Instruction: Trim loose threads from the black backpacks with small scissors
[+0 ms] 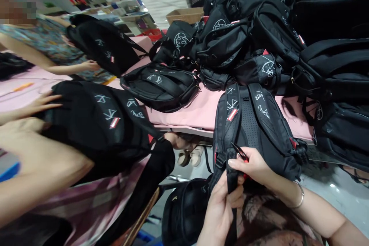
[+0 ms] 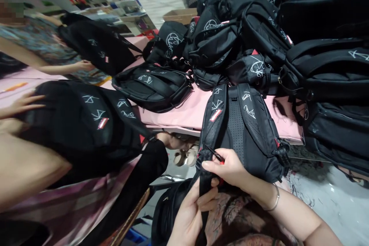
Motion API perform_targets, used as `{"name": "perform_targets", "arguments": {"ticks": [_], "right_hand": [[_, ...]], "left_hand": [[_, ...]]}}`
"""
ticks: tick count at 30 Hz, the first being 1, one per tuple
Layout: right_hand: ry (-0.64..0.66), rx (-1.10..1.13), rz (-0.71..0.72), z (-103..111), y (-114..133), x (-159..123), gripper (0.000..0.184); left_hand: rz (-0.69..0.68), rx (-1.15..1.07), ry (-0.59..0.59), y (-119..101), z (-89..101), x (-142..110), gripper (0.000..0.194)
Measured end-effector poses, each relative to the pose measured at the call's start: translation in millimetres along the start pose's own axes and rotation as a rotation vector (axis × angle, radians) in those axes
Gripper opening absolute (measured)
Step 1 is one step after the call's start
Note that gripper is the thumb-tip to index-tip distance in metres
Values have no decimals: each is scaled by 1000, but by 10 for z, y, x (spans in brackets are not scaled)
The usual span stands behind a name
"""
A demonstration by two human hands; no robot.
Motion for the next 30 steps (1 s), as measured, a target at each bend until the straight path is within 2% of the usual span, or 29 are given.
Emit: {"name": "perform_targets", "arguments": {"ticks": [2, 4, 6, 7, 11, 14, 17, 20, 24, 30], "right_hand": [[-16, 29, -6, -6, 6, 39, 35], [14, 8, -8, -13, -10, 52, 32], [45, -76, 27, -13, -25, 27, 25], [17, -145, 65, 3, -27, 2, 23], [-246, -454, 391, 124, 19, -162, 22], [-193, -590, 665, 164, 17, -264, 18], [-126, -660, 799, 210, -14, -289, 20], [-71, -684, 832, 235, -10, -274, 23], [-10, -692, 796, 217, 28, -252, 21], [-50, -695, 790, 204, 48, -253, 23]], "left_hand": [[-88, 54, -46, -23, -3, -59, 26], [-154, 102, -110, -62, 7, -109, 31], [-204, 134, -182, -100, 25, -132, 32], [-229, 138, -218, -117, 35, -134, 32], [-273, 129, -302, -160, 57, -110, 35], [-272, 111, -300, -172, 43, -105, 38], [-274, 105, -278, -168, 11, -117, 39], [-281, 115, -265, -152, -11, -119, 40], [-295, 148, -241, -125, -8, -108, 38], [-299, 196, -218, -84, 29, -82, 37]]}}
Point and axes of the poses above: each hand's wrist, its own x-axis towards the middle knuckle, its own z-axis out of the back of the hand, y = z × x, the point moved 3 cm from there along x, towards the middle knuckle, and after that the axes turned 8 degrees about -y, right-handed, at the moved point
